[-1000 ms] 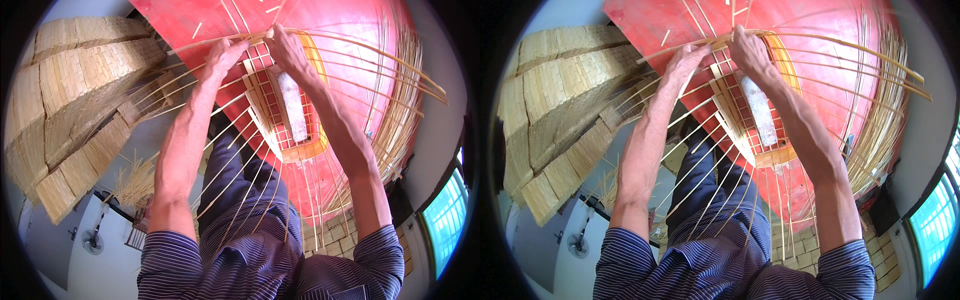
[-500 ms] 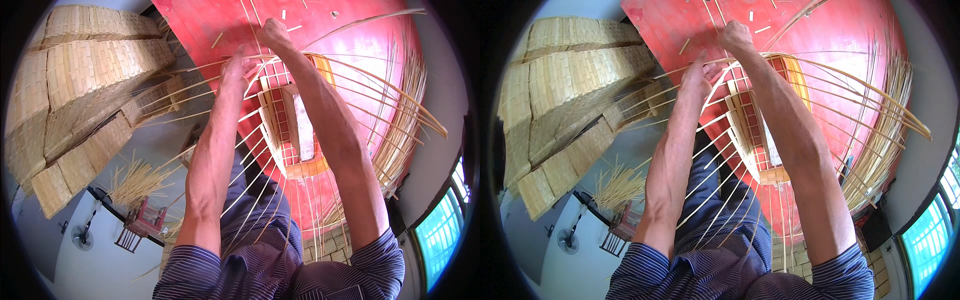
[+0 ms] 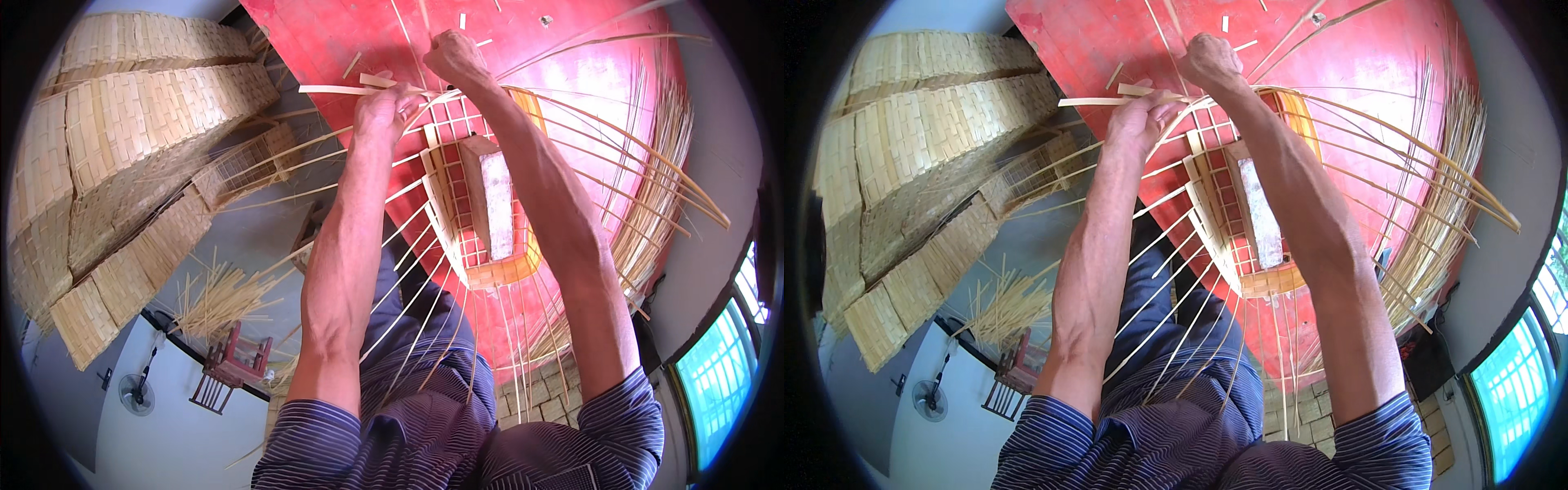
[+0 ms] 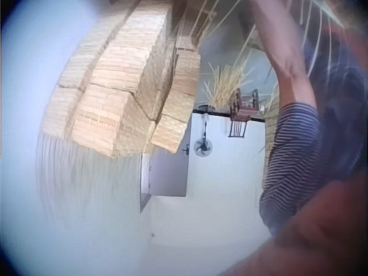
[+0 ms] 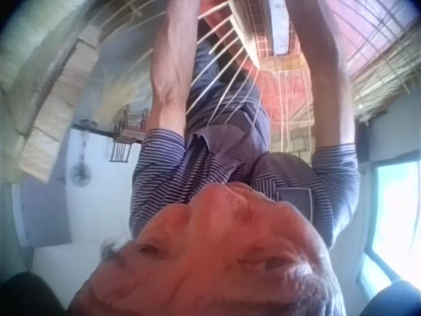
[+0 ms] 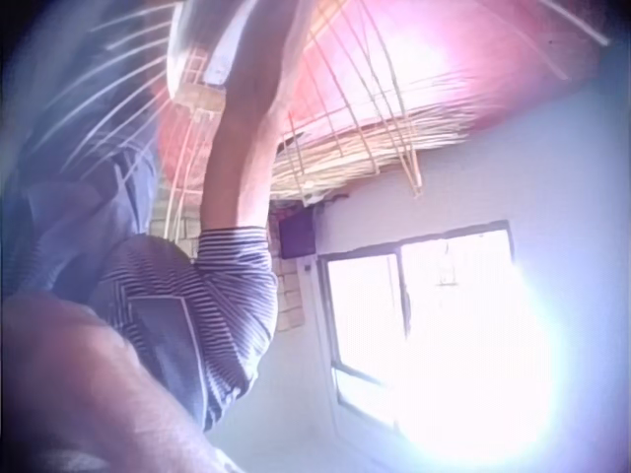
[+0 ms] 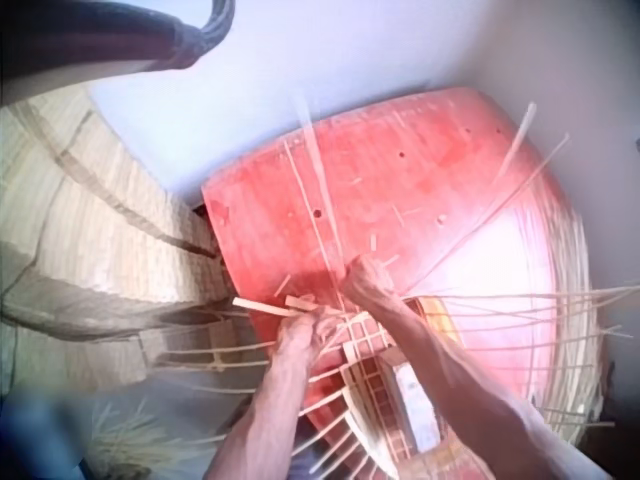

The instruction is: The person weaves thin bamboo strips into a rectangular basket frame using a red perforated board as a jig. They interlace the strips by hand, adjust the frame, and occasionally tap it to tighten the weave.

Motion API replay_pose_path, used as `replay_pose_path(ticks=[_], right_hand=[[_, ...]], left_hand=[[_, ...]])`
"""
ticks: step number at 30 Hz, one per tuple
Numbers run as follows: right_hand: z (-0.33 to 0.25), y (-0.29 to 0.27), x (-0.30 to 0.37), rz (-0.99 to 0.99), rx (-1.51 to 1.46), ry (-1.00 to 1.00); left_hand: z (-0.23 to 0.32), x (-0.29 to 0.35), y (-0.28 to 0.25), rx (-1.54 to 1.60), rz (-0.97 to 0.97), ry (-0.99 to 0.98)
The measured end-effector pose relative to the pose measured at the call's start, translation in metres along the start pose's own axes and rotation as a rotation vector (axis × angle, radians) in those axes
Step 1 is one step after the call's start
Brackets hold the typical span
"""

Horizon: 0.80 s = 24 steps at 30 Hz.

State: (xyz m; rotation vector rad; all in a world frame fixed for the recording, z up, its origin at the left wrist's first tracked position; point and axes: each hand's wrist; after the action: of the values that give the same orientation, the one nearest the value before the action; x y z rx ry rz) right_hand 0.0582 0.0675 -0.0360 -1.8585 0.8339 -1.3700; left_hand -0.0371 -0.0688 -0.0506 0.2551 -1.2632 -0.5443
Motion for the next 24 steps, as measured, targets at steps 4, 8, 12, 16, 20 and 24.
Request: replay_pose_path(ticks=[4,8,12,16,20,24], right_hand=[[0.018,0.008,-0.009,0.004,0.269,-0.550],[-0.015,0.049,-0.027,0.038,0.180,-0.676],[0.017,0.059,-0.049,0.264,0.555,-1.112],[0.007,0.003,0.015,0.197,0.114,-0.790],[0.025,-0.013,0.094,0.419,-0.011,-0.533],[0.064,0.023,0.081,0.234,0.163,-0.407]], left_hand=[[0.006,-0.002,0.008,-0.096,0.026,-0.065],[0.020,-0.002,-0.005,-0.223,0.066,0.070],[0.017,-0.011,0.012,-0.390,-0.204,0.070],[0.019,-0.039,-0.018,-0.423,-0.182,0.106],[0.005,-0.037,-0.020,-0.419,-0.079,0.191],[0.003,-0.016,-0.006,-0.768,0.020,0.488]])
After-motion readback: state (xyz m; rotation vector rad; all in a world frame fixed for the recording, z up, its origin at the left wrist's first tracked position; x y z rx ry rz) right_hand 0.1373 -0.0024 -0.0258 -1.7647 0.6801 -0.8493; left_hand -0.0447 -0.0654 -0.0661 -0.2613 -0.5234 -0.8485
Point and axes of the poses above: each hand's wrist, its own x-axis away from the middle knuckle, its own y-axis out of the palm, z = x × y, and after that the axes turned 10 degrees about x, right-handed
